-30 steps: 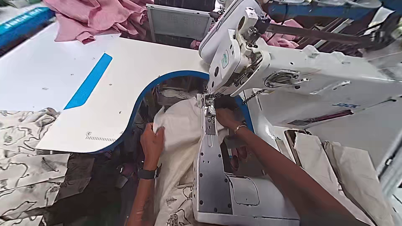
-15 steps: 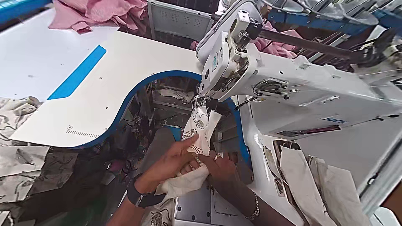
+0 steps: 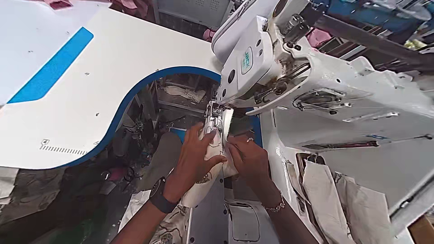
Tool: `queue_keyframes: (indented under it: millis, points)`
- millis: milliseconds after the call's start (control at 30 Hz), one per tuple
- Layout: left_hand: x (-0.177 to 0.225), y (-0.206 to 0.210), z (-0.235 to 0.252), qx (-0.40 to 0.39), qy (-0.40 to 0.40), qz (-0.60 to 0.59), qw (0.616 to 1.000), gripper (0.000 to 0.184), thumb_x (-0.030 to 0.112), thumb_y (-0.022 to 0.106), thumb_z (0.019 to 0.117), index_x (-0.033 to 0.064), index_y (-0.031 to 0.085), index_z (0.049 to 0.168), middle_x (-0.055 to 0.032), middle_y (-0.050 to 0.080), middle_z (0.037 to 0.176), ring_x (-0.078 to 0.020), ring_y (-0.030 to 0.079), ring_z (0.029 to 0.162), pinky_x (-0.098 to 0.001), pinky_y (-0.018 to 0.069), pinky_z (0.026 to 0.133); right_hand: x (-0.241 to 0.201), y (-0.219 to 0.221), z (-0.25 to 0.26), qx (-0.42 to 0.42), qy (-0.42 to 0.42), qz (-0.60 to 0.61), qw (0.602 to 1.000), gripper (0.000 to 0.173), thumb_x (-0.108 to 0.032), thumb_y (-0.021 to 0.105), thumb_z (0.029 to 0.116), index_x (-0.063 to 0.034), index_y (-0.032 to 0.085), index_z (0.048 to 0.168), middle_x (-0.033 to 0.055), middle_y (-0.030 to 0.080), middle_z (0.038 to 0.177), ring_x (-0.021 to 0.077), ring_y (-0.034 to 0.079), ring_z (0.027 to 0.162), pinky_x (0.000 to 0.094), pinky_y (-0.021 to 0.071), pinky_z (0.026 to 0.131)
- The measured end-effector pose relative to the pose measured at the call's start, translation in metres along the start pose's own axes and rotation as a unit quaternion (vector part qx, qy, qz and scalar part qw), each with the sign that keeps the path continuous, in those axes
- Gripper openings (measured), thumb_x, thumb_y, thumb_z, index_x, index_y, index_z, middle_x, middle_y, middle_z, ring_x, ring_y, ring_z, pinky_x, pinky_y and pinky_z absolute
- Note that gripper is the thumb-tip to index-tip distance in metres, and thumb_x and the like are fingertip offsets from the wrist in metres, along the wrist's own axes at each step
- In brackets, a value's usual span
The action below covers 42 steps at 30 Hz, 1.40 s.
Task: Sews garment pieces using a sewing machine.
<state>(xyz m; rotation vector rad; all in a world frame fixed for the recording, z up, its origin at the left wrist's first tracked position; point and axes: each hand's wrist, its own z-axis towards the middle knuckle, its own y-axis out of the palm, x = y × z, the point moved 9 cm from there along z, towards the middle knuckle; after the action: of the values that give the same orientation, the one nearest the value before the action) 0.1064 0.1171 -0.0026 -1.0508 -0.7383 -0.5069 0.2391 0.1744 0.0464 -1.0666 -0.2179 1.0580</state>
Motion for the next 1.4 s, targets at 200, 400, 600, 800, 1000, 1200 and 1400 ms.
queue_keyframes:
  millis: [200,400,600,800,1000,1200,1400]
  points:
    - [0.009,0.011,0.003,-0.04,0.079,0.062,0.994,0.044,0.025,0.041,0.1064,0.0004,0.061,0.137,-0.0163,0.057,0.148,-0.0373,0.052,0.139,-0.0638,0.0368,0.112,0.001,0.008,0.001,-0.05,-0.043,0.082,0.994,0.02,-0.012,0.056,0.0897,-0.0024,0.07,0.08,0.0158,0.071,0.128,0.016,0.073,0.076,0.0284,0.053,0.058]
    - [0.021,0.005,0.009,-0.011,0.132,0.115,0.984,0.031,0.017,0.055,0.1011,-0.0027,0.07,0.118,-0.0228,0.063,0.136,-0.0409,0.062,0.126,-0.0562,0.05,0.101,-0.009,0.017,-0.007,-0.14,-0.059,0.061,0.986,0.015,-0.015,0.061,0.0786,-0.0046,0.059,0.068,0.0176,0.065,0.139,0.0155,0.064,0.056,0.0322,0.0444,0.044]
    - [0.015,0.005,0.003,-0.017,0.109,0.058,0.992,0.042,0.024,0.054,0.1007,-0.0056,0.064,0.129,-0.0225,0.062,0.14,-0.0383,0.06,0.13,-0.0432,0.0504,0.105,-0.02,0.013,-0.011,-0.17,-0.073,-0.033,0.982,0.016,-0.019,0.058,0.0789,-0.0083,0.058,0.068,0.0139,0.062,0.143,0.0166,0.064,0.055,0.0327,0.0432,0.04]
    - [0.016,0.001,0.003,0.009,0.089,-0.03,0.996,0.034,0.003,0.057,0.0941,-0.0066,0.06,0.127,-0.0269,0.061,0.138,-0.0413,0.059,0.13,-0.0444,0.0513,0.105,-0.005,0.033,0.006,-0.185,0.052,0.201,0.961,0.016,-0.017,0.062,0.084,-0.0049,0.058,0.075,0.0229,0.055,0.147,0.0101,0.067,0.096,0.0219,0.0504,0.072]
    - [0.016,0.004,0.01,0.017,0.103,-0.007,0.995,0.023,-0.008,0.053,0.0934,-0.0012,0.067,0.111,-0.0255,0.061,0.139,-0.0414,0.061,0.128,-0.0444,0.0539,0.101,-0.005,0.033,0.002,-0.086,0.096,0.251,0.959,0.017,-0.019,0.068,0.0887,-0.0044,0.067,0.079,0.0205,0.059,0.143,-0.0021,0.066,0.092,0.0122,0.0507,0.074]
    - [0.015,0.007,0.014,0.037,0.101,0.0,0.994,0.02,-0.004,0.051,0.0973,-0.001,0.065,0.11,-0.0245,0.061,0.138,-0.0388,0.061,0.129,-0.0395,0.0537,0.102,0.004,0.036,0.009,-0.106,0.127,0.275,0.947,0.015,-0.016,0.069,0.0864,-0.0047,0.066,0.077,0.0168,0.061,0.143,-0.0063,0.06,0.082,0.0109,0.0464,0.068]
    - [0.009,0.008,0.018,0.035,0.098,-0.034,0.994,0.025,-0.006,0.052,0.0942,-0.0041,0.063,0.117,-0.0273,0.06,0.139,-0.0405,0.061,0.128,-0.0433,0.0531,0.103,-0.028,0.028,0.006,-0.043,0.057,0.061,0.996,0.02,-0.018,0.056,0.0963,-0.0033,0.068,0.092,0.0218,0.064,0.135,0.0042,0.063,0.072,0.016,0.0482,0.06]
